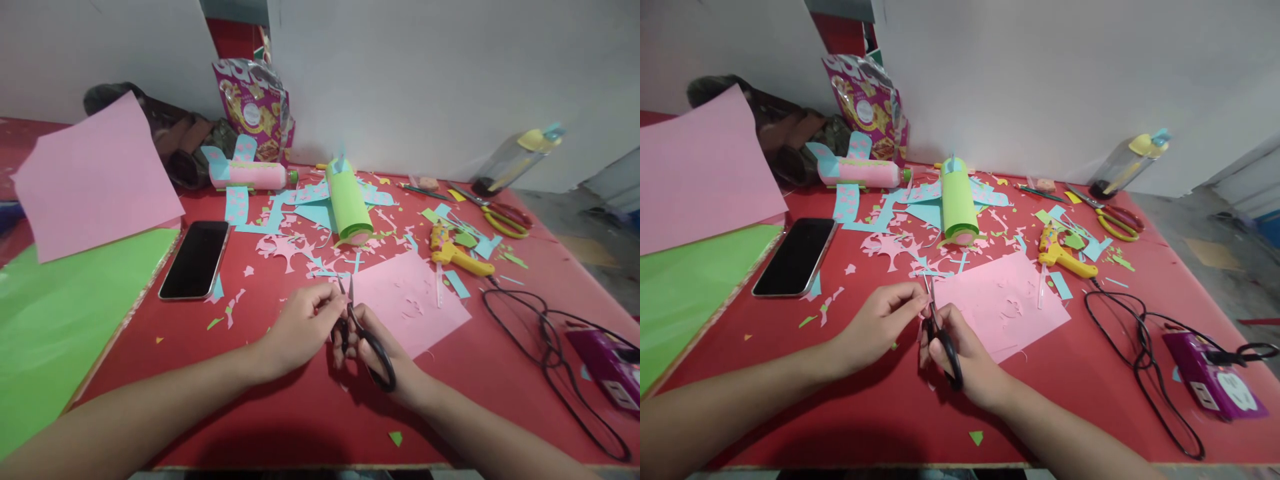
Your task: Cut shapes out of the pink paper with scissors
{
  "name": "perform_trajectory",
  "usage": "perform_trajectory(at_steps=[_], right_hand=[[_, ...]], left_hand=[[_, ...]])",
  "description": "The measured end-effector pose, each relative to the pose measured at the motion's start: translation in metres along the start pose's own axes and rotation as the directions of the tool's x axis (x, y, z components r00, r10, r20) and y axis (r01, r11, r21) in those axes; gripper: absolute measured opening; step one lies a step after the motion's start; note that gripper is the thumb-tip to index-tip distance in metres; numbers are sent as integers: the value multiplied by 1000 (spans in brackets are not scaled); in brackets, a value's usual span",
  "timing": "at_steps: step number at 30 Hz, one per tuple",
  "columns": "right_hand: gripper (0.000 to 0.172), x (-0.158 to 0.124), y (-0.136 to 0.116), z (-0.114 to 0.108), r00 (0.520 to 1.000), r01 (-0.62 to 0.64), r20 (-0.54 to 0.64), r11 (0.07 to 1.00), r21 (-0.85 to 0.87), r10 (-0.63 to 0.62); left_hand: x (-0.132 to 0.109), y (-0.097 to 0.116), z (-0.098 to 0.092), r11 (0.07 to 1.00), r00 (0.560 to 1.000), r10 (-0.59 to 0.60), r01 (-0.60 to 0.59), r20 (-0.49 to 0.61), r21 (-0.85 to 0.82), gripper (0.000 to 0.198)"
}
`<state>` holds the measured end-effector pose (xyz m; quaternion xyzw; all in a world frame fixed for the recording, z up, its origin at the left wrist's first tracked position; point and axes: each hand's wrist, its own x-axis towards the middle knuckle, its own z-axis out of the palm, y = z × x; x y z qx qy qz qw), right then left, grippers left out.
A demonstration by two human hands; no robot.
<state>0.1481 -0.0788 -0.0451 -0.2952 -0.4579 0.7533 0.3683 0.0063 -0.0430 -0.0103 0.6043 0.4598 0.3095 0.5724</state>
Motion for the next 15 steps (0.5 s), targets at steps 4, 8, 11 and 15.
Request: perform_trajectory(at_steps=[4, 8, 11, 15], right_hand=[[31, 0, 1, 0, 1000, 10, -2, 1000, 0, -10], [32, -1, -1, 2, 1000, 14, -12, 999, -35, -14], [33, -1, -3, 3, 1000, 12, -12, 999, -50, -13], [32, -2, -5, 3, 1000, 15, -14, 999, -49, -16]], left_hand=[[-1, 1, 1, 1000, 1000, 6, -6, 6, -21, 27], [-3, 1, 1, 1000, 1000, 11, -10, 24, -22, 27], [-3, 0, 3, 999, 999, 2, -1, 40, -46, 27], [-4, -3, 3, 997, 997, 3, 3, 79, -74, 27]])
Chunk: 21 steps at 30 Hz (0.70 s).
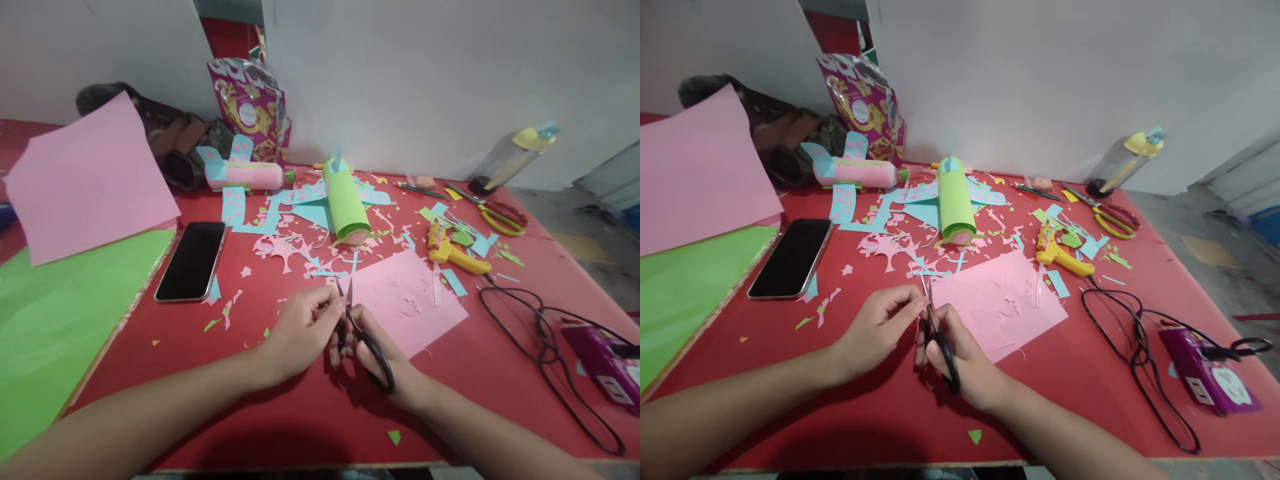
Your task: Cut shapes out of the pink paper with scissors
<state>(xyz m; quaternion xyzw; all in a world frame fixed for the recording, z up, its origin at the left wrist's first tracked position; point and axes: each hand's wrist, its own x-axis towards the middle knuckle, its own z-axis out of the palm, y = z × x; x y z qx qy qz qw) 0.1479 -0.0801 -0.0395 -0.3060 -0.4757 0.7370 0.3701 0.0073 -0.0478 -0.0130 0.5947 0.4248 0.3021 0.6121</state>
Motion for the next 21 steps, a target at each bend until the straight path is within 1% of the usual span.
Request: perform_trajectory(at_steps=[5, 9, 12, 17, 21], right_hand=[[31, 0, -1, 1, 1000, 20, -19, 999, -39, -20], [31, 0, -2, 1, 1000, -7, -8, 1000, -13, 7], [31, 0, -3, 1, 1000, -14, -13, 1000, -23, 14], [34, 0, -5, 3, 999, -12, -54, 998, -62, 9], [34, -2, -4, 4, 998, -36, -61, 998, -54, 33]], left_hand=[[-2, 0, -1, 993, 997, 63, -57, -54, 103, 29], [-1, 1, -1, 983, 992, 95, -80, -83, 165, 29], [0, 1, -1, 983, 992, 88, -73, -85, 166, 30], [0, 1, 0, 983, 992, 80, -62, -99, 171, 30], [-1, 0, 1, 984, 992, 73, -54, -105, 168, 29]])
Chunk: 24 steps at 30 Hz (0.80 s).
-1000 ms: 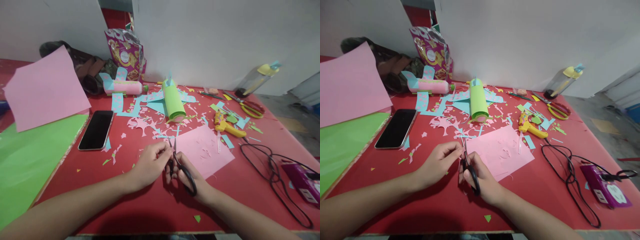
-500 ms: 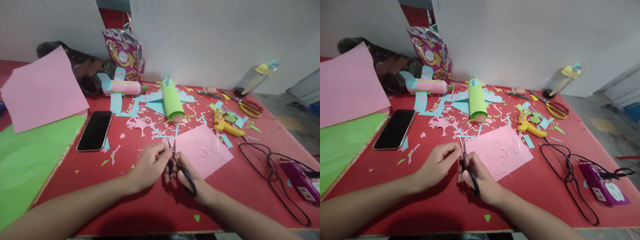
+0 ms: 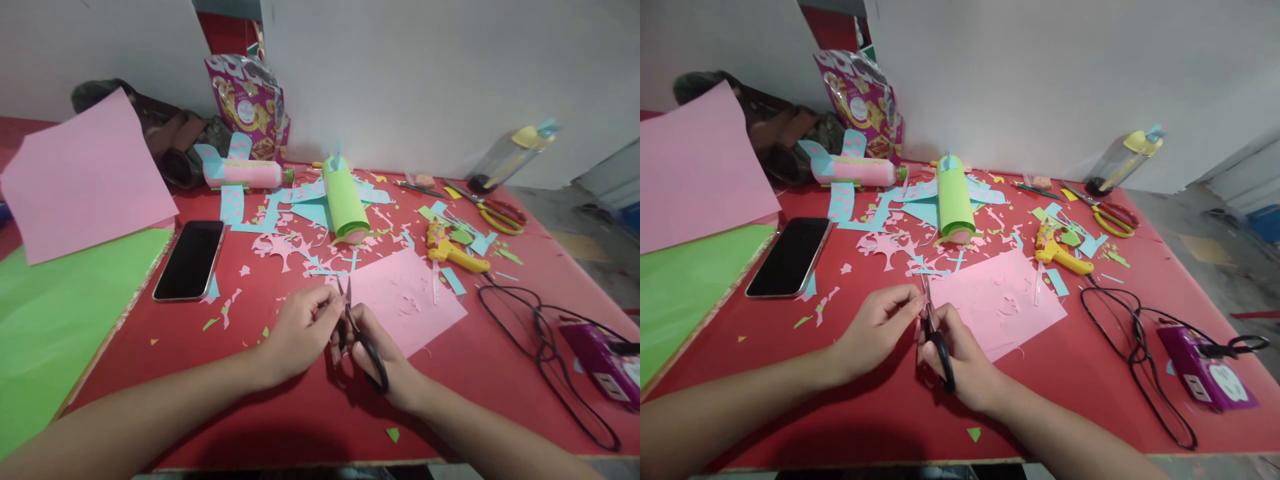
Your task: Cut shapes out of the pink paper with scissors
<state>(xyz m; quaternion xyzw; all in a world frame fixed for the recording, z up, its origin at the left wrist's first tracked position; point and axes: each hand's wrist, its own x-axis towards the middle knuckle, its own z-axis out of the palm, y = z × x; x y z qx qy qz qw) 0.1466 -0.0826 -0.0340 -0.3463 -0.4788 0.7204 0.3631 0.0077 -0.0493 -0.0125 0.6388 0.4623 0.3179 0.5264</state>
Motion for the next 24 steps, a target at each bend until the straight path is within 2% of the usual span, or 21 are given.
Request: perform_trajectory(at_steps=[13, 19, 24], right_hand=[[35, 0, 6, 2, 999, -12, -46, 999, -32, 10], [37, 0, 6, 1, 995, -23, -102, 995, -101, 13], [39, 2, 7, 3, 994, -55, -90, 998, 28, 57]], left_hand=[[0, -1, 0, 999, 1000, 18, -17, -22, 28, 29], [2, 0, 0, 999, 999, 33, -32, -36, 34, 29], [4, -1, -3, 998, 999, 35, -33, -29, 57, 27]])
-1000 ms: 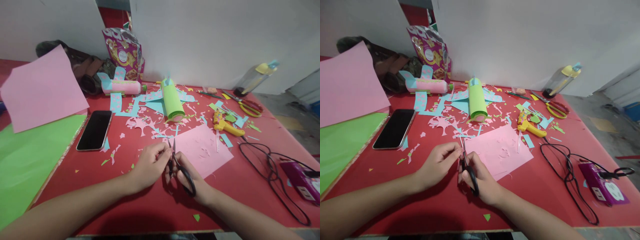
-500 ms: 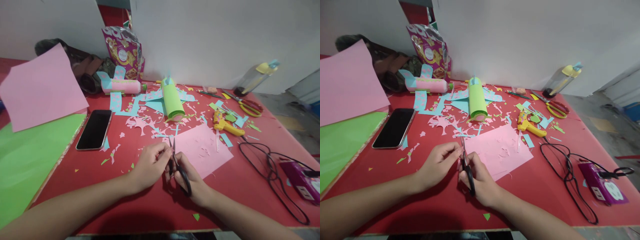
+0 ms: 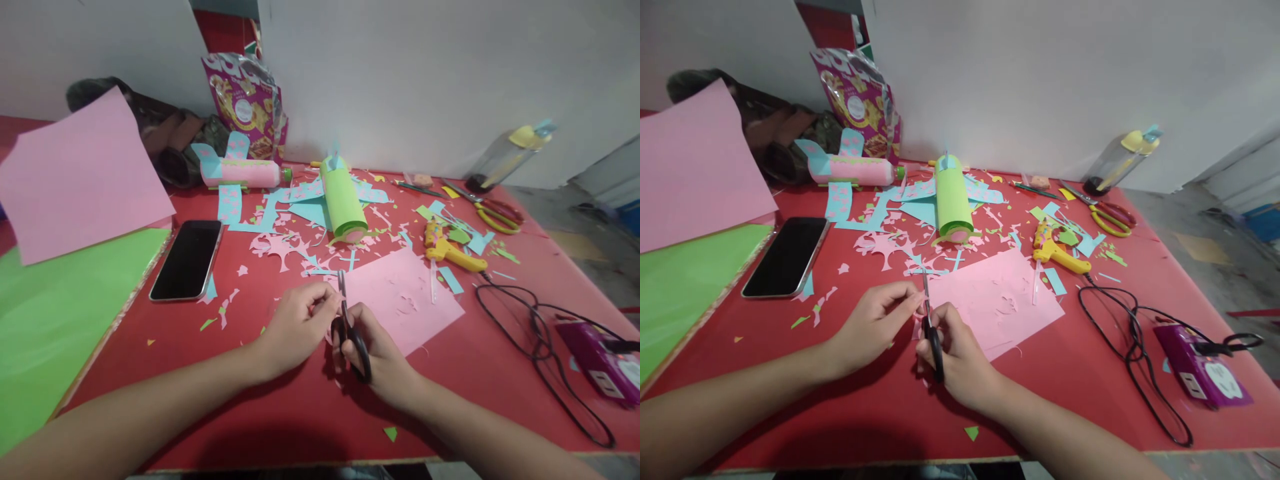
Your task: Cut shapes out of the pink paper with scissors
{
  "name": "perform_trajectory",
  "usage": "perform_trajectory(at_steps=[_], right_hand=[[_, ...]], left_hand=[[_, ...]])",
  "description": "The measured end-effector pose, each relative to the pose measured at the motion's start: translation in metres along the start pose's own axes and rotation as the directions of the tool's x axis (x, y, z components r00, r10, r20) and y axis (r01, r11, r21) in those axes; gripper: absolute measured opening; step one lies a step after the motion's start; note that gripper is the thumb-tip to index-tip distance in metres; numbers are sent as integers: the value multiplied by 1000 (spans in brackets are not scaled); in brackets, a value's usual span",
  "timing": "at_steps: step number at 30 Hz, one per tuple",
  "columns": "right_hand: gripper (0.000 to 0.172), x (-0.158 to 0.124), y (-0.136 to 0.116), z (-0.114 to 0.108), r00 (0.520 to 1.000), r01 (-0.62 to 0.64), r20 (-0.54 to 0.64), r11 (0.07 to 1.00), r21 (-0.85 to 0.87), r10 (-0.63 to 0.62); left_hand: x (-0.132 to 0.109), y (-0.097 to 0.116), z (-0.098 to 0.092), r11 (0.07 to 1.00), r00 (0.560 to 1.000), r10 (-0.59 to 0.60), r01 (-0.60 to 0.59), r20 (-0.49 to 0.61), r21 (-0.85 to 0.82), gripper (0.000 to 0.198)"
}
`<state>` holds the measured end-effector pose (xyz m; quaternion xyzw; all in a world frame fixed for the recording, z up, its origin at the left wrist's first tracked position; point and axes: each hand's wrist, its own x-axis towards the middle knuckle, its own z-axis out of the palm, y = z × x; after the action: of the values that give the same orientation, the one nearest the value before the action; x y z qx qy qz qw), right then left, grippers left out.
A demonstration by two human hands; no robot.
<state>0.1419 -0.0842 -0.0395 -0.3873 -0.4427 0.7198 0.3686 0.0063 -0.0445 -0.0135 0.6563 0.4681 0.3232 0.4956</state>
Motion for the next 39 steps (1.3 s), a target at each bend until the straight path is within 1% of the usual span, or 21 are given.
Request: perform_trajectory(at_steps=[2, 5, 8, 10, 13, 17, 22, 24, 27, 31, 34, 36, 39], right_hand=[[39, 2, 0, 0, 1000, -8, -30, 999, 33, 9], [37, 6, -4, -2, 988, 42, -151, 997, 68, -32], [37, 10, -8, -6, 958, 115, -274, 989, 95, -85], [36, 13, -10, -9, 933, 140, -344, 987, 79, -105], [36, 14, -12, -13, 900, 172, -414, 984, 53, -135], [39, 15, -14, -12, 882, 185, -447, 982, 36, -150], [39, 14, -17, -10, 888, 141, -444, 990, 11, -121], [39, 14, -16, -12, 887, 142, -444, 990, -2, -128], [35, 15, -15, -15, 872, 171, -460, 985, -32, -166], [33, 18, -14, -20, 853, 211, -470, 974, -86, -227], [32, 18, -15, -21, 847, 205, -476, 972, -118, -236], [33, 18, -16, -21, 846, 201, -476, 970, -136, -242], [34, 18, -16, -21, 844, 204, -474, 967, -150, -251]], left_hand=[[2, -1, -1, 999, 999, -33, 32, 12, 29, 25], [5, -2, -2, 994, 995, -85, 81, 53, 69, 24], [6, -3, -1, 992, 991, -91, 81, 98, 94, 25], [6, -4, -1, 990, 989, -92, 78, 119, 121, 25], [6, -5, 0, 980, 987, -94, 69, 132, 186, 26], [7, -8, 1, 967, 978, -83, 33, 190, 254, 31], [6, -10, 2, 964, 962, -89, 19, 258, 265, 26], [6, -11, 2, 963, 961, -91, 18, 261, 268, 24], [6, -11, 0, 968, 963, -84, 17, 256, 252, 23], [11, -11, -6, 979, 963, -117, 70, 242, 193, 22], [17, -10, -13, 980, 963, -128, 86, 235, 181, 21], [22, -9, -20, 967, 964, -136, 78, 231, 243, 22], [29, -8, -33, 896, 962, -155, 41, 226, 441, 22]])
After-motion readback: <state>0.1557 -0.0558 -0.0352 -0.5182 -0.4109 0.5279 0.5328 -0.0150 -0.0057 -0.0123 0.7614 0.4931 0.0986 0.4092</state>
